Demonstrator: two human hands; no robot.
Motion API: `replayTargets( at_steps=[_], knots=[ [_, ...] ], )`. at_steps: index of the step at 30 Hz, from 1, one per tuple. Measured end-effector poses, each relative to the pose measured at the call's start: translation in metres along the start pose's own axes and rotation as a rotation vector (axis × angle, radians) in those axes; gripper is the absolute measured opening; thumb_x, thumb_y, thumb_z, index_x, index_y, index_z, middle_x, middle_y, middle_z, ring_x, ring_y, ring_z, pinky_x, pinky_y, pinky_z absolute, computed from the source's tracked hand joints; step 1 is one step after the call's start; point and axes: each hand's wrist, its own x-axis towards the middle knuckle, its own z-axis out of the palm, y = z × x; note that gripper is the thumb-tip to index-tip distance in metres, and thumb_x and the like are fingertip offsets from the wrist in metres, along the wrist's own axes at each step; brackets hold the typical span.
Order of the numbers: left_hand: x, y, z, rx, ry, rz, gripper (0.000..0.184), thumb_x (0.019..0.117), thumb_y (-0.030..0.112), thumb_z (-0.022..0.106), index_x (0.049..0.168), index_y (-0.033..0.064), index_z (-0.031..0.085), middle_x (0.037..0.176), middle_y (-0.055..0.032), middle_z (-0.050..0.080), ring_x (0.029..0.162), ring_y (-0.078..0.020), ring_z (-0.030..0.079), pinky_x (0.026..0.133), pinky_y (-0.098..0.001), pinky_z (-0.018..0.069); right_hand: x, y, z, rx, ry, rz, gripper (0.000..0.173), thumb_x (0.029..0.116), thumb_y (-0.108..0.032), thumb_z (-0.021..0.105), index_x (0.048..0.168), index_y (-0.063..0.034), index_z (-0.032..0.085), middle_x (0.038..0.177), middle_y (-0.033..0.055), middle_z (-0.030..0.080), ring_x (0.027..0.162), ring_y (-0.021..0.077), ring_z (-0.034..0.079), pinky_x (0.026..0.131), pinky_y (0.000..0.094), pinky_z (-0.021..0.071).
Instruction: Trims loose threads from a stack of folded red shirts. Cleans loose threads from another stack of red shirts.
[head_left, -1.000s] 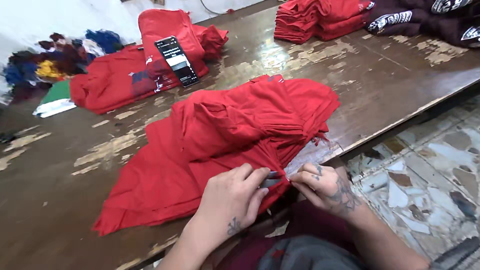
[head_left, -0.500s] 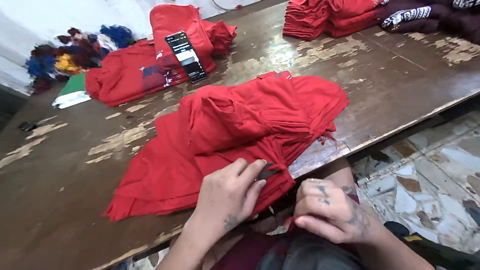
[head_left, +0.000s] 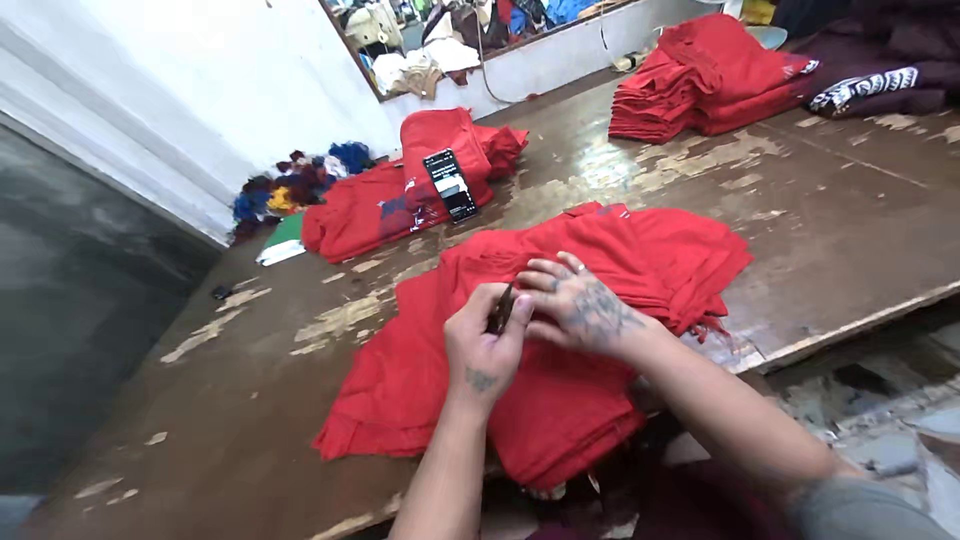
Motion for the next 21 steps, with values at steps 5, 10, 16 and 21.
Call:
replayTargets(
  at_steps=[5,10,16,21],
  knots=[
    [-0.005,-0.079,0.02,0.125,-0.073,-0.367,0.019,0.1002,0.017,0.059,0.095,0.0012,0.07,0.075,-0.0035,0.064,0.068,-0.0093,0.06,0.067,-0.0301,0.051,0.022,0.029,0.022,0.069,-0.335,0.29,0.065,0.1012,-0.059,0.05,0.151,-0.0186,0.053,0.155,0.0119,0.051,0.148,0.0347,0.04,0.117,0.0616,0.0284],
    [-0.06,-0.016,0.001,0.179,-0.406,-0.024,0.026,0.0993,0.022,0.058,0.098,0.0025,0.075,0.088,-0.0064,0.073,0.078,-0.0125,0.07,0.072,-0.031,0.059,0.007,0.035,0.016,0.147,-0.275,0.248,0.065,0.1011,-0.055,0.052,0.153,-0.0166,0.051,0.157,0.0124,0.049,0.15,0.0329,0.038,0.12,0.0571,0.0256],
    [-0.108,-0.001,-0.001,0.372,-0.539,0.035,0.026,0.0801,0.025,0.073,0.104,0.0126,0.075,0.085,-0.0008,0.073,0.069,-0.0166,0.07,0.055,-0.0403,0.0576,-0.009,0.035,0.032,0.051,-0.05,0.142,0.057,0.1003,-0.052,0.055,0.144,-0.0166,0.062,0.15,0.0129,0.057,0.144,0.0339,0.046,0.116,0.0564,0.0347],
    [-0.11,-0.001,-0.011,0.334,-0.588,-0.013,0.02,0.0813,0.027,0.074,0.096,0.014,0.073,0.079,0.0012,0.069,0.065,-0.0146,0.067,0.053,-0.0384,0.0551,-0.04,0.035,0.021,0.135,0.235,0.067,0.044,0.0997,-0.041,0.06,0.131,-0.0119,0.071,0.142,0.0189,0.061,0.14,0.0381,0.05,0.116,0.0554,0.0384]
  ],
)
